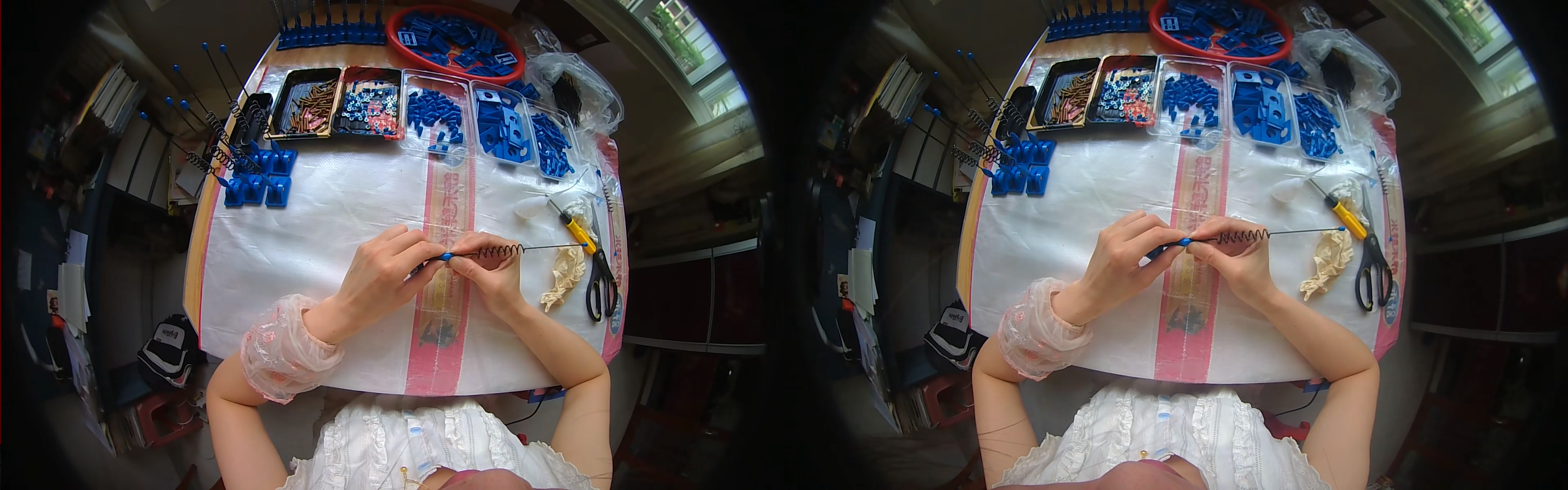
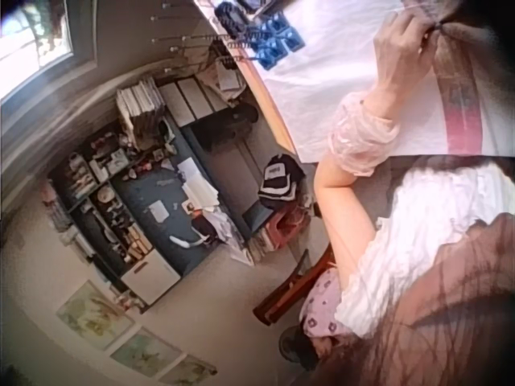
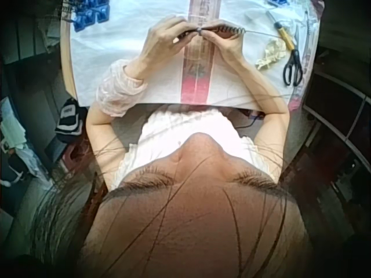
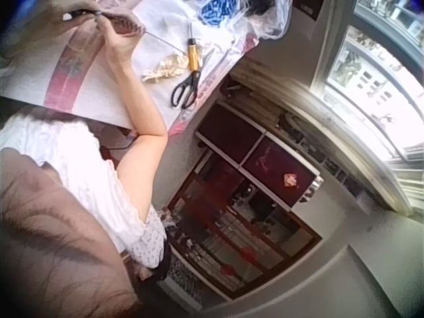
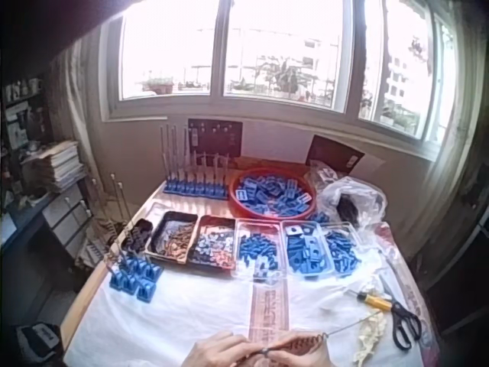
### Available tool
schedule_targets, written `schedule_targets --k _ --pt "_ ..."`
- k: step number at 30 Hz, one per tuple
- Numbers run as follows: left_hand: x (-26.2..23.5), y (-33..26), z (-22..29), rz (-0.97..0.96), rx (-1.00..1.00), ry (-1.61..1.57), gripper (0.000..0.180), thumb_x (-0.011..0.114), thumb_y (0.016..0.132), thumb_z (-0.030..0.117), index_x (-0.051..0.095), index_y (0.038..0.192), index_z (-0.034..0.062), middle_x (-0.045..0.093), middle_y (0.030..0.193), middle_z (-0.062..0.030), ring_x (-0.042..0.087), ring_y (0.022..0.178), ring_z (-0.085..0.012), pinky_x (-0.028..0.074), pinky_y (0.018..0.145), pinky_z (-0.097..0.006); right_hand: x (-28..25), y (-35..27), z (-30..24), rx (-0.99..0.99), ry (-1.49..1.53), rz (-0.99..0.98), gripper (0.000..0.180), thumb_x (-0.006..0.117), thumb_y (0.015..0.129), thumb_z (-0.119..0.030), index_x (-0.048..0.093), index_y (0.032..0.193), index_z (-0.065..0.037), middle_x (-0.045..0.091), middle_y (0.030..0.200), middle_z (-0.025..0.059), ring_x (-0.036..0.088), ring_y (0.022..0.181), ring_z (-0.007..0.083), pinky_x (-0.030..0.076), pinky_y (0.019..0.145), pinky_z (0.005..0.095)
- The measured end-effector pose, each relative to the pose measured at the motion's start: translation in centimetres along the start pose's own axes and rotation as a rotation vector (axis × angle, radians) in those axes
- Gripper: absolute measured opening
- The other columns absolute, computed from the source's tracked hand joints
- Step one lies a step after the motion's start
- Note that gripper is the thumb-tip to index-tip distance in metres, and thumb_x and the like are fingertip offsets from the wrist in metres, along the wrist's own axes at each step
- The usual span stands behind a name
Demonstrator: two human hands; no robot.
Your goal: The recorder is assembling small plastic components and a spring onto a thin metal rod at an assembly station.
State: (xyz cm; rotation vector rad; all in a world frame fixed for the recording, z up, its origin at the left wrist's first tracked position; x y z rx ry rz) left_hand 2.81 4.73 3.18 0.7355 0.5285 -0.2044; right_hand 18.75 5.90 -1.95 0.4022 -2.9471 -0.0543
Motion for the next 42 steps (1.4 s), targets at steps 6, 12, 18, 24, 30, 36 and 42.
schedule_targets --k 6,12,18,24,30,36,42 --pt "0.0 0.0 -0.1 -0.022 -0.015 -0.014 0.017 0.074 0.073 0.003 0.067 0.089 0.0045 0.061 0.077 -0.0067 0.057 0.068 -0.0227 0.047 0.058 -0.034 0.1 0.0 0.1 -0.010 0.025 -0.005 0.011 0.070 0.081 0.005 0.068 0.091 0.003 0.067 0.088 0.0085 0.064 0.077 0.0115 0.053 0.066 0.0228" --pt "0.0 0.1 -0.5 -0.058 -0.083 -0.086 0.015 0.073 0.076 0.003 0.067 0.090 0.0032 0.061 0.078 -0.0081 0.059 0.068 -0.0223 0.047 0.057 -0.031 0.0 -0.1 0.3 -0.004 0.039 0.006 0.011 0.070 0.082 0.004 0.067 0.092 0.002 0.067 0.090 0.0081 0.064 0.078 0.0110 0.053 0.066 0.0228" --pt "0.4 -0.1 -1.5 -0.101 -0.189 -0.187 0.013 0.071 0.080 0.002 0.068 0.092 0.0015 0.062 0.079 -0.0072 0.059 0.066 -0.0163 0.046 0.055 -0.026 0.1 -0.1 0.2 0.016 0.042 0.027 0.012 0.069 0.085 0.001 0.067 0.097 0.001 0.069 0.088 0.0058 0.064 0.078 0.0092 0.051 0.066 0.0217" --pt "0.4 -0.2 -2.2 -0.118 -0.320 -0.332 0.011 0.069 0.082 0.003 0.068 0.093 0.0008 0.062 0.077 -0.0055 0.056 0.062 -0.0108 0.043 0.054 -0.023 0.2 0.0 0.5 0.034 -0.002 0.046 0.013 0.068 0.086 0.001 0.068 0.099 0.001 0.069 0.088 0.0039 0.063 0.079 0.0070 0.048 0.067 0.0200" --pt "0.2 0.0 -1.9 -0.125 -0.292 -0.284 0.010 0.070 0.082 0.004 0.068 0.091 0.0011 0.062 0.077 -0.0050 0.056 0.062 -0.0106 0.043 0.053 -0.023 0.2 0.0 0.4 0.024 0.007 0.027 0.013 0.068 0.086 0.000 0.069 0.099 -0.001 0.069 0.088 0.0029 0.062 0.079 0.0061 0.048 0.067 0.0196" --pt "0.2 0.1 -1.9 -0.102 -0.276 -0.296 0.009 0.070 0.082 0.004 0.068 0.091 0.0012 0.062 0.077 -0.0055 0.057 0.062 -0.0113 0.044 0.054 -0.024 0.0 0.0 0.8 0.047 0.003 0.044 0.012 0.069 0.086 -0.002 0.070 0.098 -0.001 0.069 0.085 0.0030 0.063 0.076 0.0066 0.048 0.065 0.0196" --pt "0.4 0.0 -2.2 -0.124 -0.307 -0.316 0.009 0.069 0.083 0.005 0.068 0.091 0.0009 0.062 0.077 -0.0059 0.055 0.062 -0.0116 0.042 0.054 -0.024 -0.1 0.0 0.9 0.031 0.011 0.050 0.011 0.070 0.086 -0.002 0.070 0.097 -0.001 0.069 0.080 0.0038 0.063 0.071 0.0070 0.048 0.062 0.0199"
Point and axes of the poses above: each hand's wrist, its own y-axis towards the middle knuckle, its own x-axis out of the palm, z = x × y, the point moved 7 cm from there along y, towards the middle knuckle
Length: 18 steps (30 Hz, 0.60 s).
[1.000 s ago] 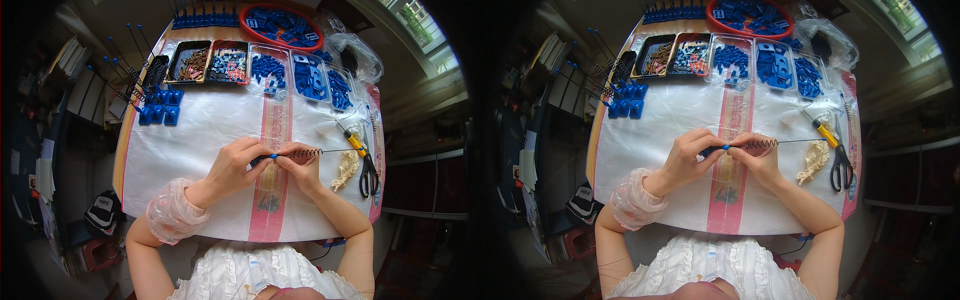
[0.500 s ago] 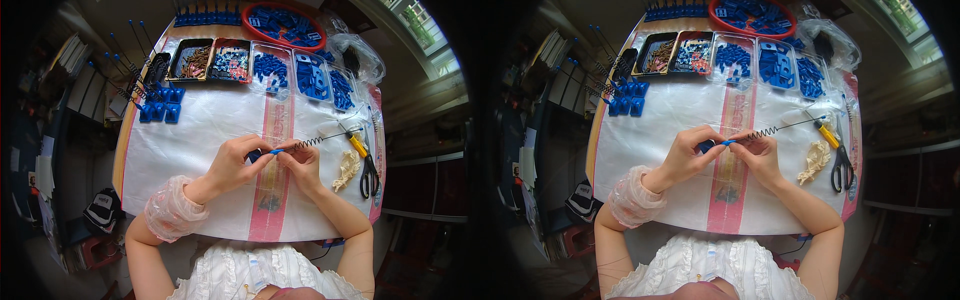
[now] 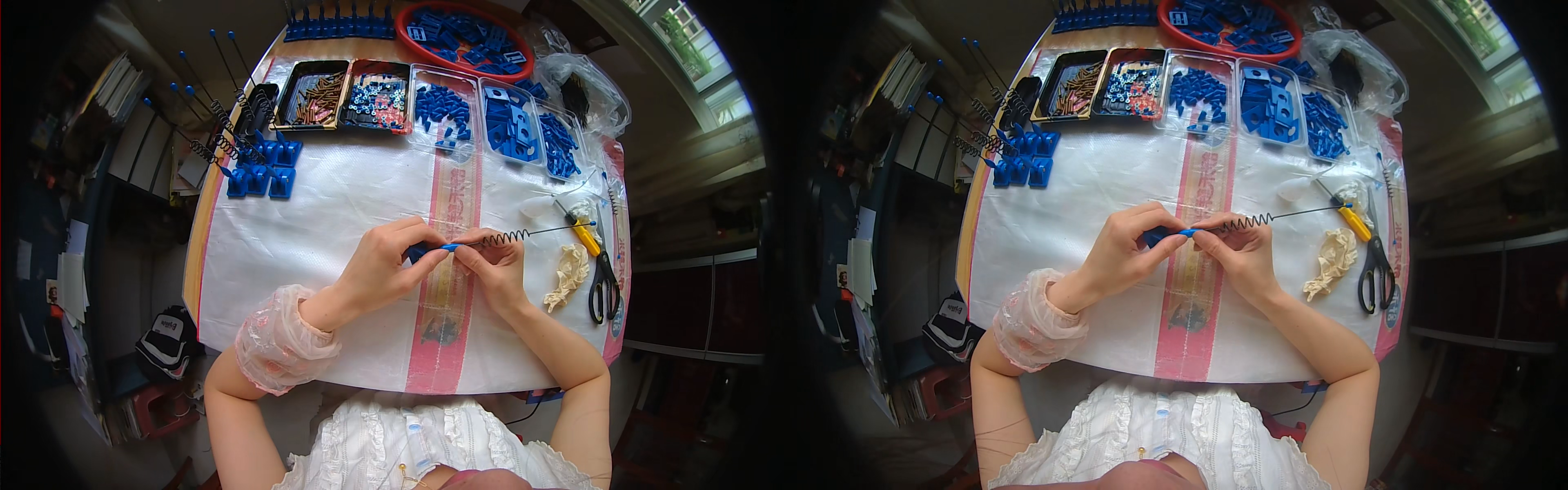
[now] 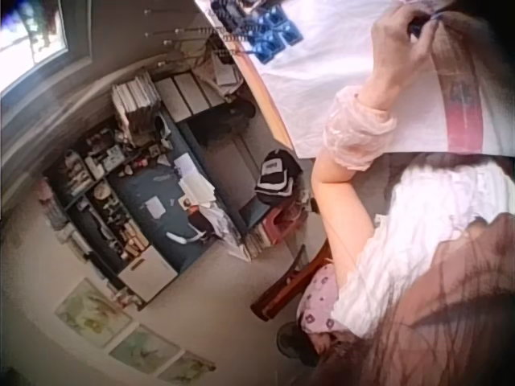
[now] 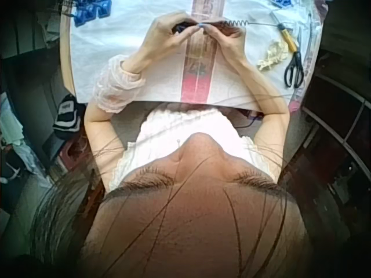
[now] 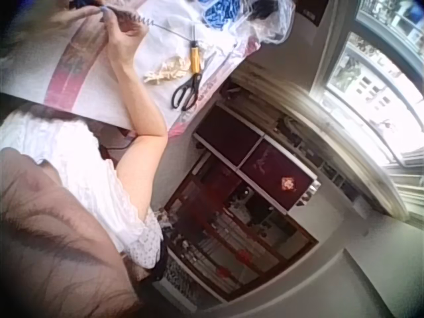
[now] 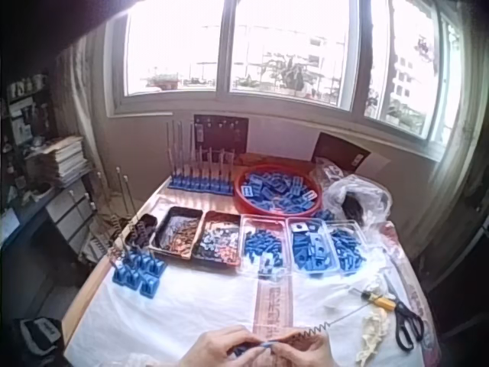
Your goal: The recorder is assembling small plastic components and a spring onto a thin metal rod at an assembly station.
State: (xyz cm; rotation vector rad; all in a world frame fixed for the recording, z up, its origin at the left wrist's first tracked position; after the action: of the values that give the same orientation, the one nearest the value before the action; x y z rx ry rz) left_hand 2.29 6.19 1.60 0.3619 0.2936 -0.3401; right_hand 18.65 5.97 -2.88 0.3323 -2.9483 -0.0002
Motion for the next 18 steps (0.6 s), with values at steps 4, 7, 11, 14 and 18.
schedule_targets --k 4,7,11,14,18 --pt "0.03 -0.01 -0.15 -0.016 -0.018 -0.004 0.009 0.068 0.084 0.006 0.068 0.091 0.0001 0.061 0.076 -0.0055 0.053 0.061 -0.0104 0.041 0.053 -0.023 0.02 -0.06 -0.27 0.010 0.012 0.004 0.009 0.070 0.086 -0.002 0.070 0.095 0.000 0.069 0.078 0.0042 0.063 0.070 0.0075 0.048 0.060 0.0199" --pt "0.09 -0.07 -0.39 -0.026 -0.047 -0.046 0.009 0.068 0.085 0.006 0.068 0.091 -0.0006 0.061 0.075 -0.0043 0.052 0.061 -0.0084 0.039 0.053 -0.023 -0.05 -0.05 -0.19 0.017 -0.003 0.003 0.009 0.070 0.086 -0.002 0.070 0.094 0.000 0.069 0.078 0.0041 0.063 0.069 0.0078 0.048 0.059 0.0200" --pt "0.19 -0.10 -0.73 -0.044 -0.101 -0.114 0.009 0.067 0.086 0.006 0.068 0.091 -0.0012 0.061 0.074 -0.0026 0.051 0.061 -0.0059 0.039 0.053 -0.022 -0.08 -0.04 0.01 0.018 0.007 0.003 0.009 0.070 0.086 -0.002 0.071 0.094 0.000 0.068 0.077 0.0040 0.062 0.068 0.0078 0.048 0.059 0.0202" --pt "0.24 -0.14 -0.90 -0.051 -0.122 -0.134 0.010 0.067 0.086 0.007 0.068 0.091 -0.0011 0.061 0.074 -0.0022 0.050 0.061 -0.0053 0.039 0.053 -0.021 -0.02 -0.06 -0.19 0.022 0.006 0.002 0.008 0.070 0.086 -0.002 0.071 0.094 0.000 0.068 0.077 0.0040 0.062 0.068 0.0079 0.048 0.059 0.0202" --pt "0.24 -0.13 -0.94 -0.045 -0.111 -0.139 0.011 0.067 0.087 0.009 0.069 0.090 -0.0010 0.060 0.073 -0.0013 0.050 0.061 -0.0047 0.038 0.053 -0.021 0.05 -0.04 -0.17 0.017 0.017 -0.004 0.007 0.069 0.086 -0.002 0.071 0.093 0.000 0.068 0.077 0.0041 0.062 0.068 0.0077 0.048 0.059 0.0201"
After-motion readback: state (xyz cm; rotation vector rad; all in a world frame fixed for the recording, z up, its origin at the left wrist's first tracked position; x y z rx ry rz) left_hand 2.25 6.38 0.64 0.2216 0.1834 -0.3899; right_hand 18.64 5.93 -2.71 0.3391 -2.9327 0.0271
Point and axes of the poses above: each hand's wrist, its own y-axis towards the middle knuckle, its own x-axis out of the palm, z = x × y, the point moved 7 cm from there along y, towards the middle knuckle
